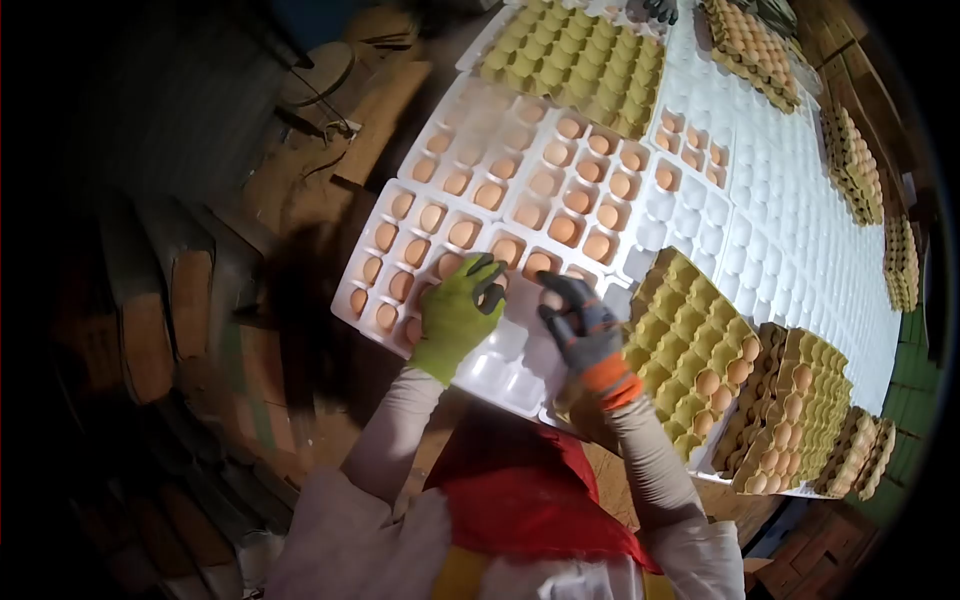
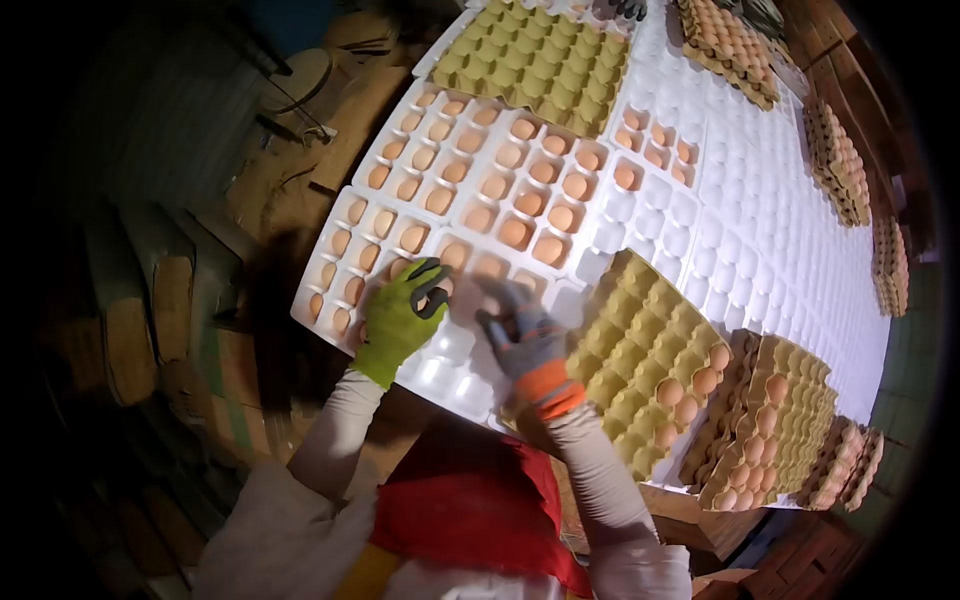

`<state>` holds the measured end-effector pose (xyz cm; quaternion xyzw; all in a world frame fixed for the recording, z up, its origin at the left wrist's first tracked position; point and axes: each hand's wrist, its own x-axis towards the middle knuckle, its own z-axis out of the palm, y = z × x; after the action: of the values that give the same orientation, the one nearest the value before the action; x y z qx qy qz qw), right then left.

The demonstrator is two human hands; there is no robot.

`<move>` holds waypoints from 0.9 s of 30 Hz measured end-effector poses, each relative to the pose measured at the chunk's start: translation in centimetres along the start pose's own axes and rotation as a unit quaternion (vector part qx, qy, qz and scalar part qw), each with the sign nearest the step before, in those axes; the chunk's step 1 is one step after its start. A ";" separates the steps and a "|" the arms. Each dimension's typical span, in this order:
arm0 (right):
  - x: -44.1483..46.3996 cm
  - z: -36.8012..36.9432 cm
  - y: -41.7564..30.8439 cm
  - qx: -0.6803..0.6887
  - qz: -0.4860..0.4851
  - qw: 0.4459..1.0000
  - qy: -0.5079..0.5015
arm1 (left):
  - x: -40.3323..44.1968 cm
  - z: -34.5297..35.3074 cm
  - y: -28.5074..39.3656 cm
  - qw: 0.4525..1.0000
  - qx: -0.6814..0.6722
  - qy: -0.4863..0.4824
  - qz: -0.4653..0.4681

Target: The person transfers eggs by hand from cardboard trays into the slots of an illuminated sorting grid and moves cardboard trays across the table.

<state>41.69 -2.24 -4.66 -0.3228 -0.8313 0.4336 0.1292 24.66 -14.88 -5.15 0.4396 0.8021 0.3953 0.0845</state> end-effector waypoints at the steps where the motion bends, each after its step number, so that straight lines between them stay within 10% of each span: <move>1: 0.2 0.3 -1.9 -0.038 -0.061 0.997 0.013 | 0.3 -0.2 0.4 1.000 0.001 0.020 -0.005; 3: 0.4 1.7 -1.7 -0.165 -0.064 0.984 0.018 | 0.1 -0.8 0.9 0.998 0.003 0.051 -0.021; 6: -0.2 1.1 -2.7 0.074 0.056 0.994 0.056 | -2.1 -0.8 0.4 0.997 -0.028 0.071 -0.024; 11: -0.2 2.7 -1.9 -0.287 -0.048 0.957 0.013 | -4.7 1.5 0.0 0.978 0.193 -0.001 0.084; 18: -10.6 -11.2 0.6 -0.148 0.038 0.934 0.322 | -1.7 3.5 6.1 0.995 -0.029 -0.020 0.088; 23: -19.9 -17.9 2.2 -0.408 0.249 0.872 0.101 | -0.5 10.4 16.7 0.933 -0.133 -0.228 0.246; 27: -21.7 -17.2 7.0 -0.306 0.221 0.912 0.160 | -1.6 17.7 21.8 0.887 -0.010 -0.269 0.374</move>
<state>69.61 -2.40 1.27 -0.5869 -0.7991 0.1177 0.0568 48.07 0.37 -1.96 0.7957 0.5207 0.2724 0.1469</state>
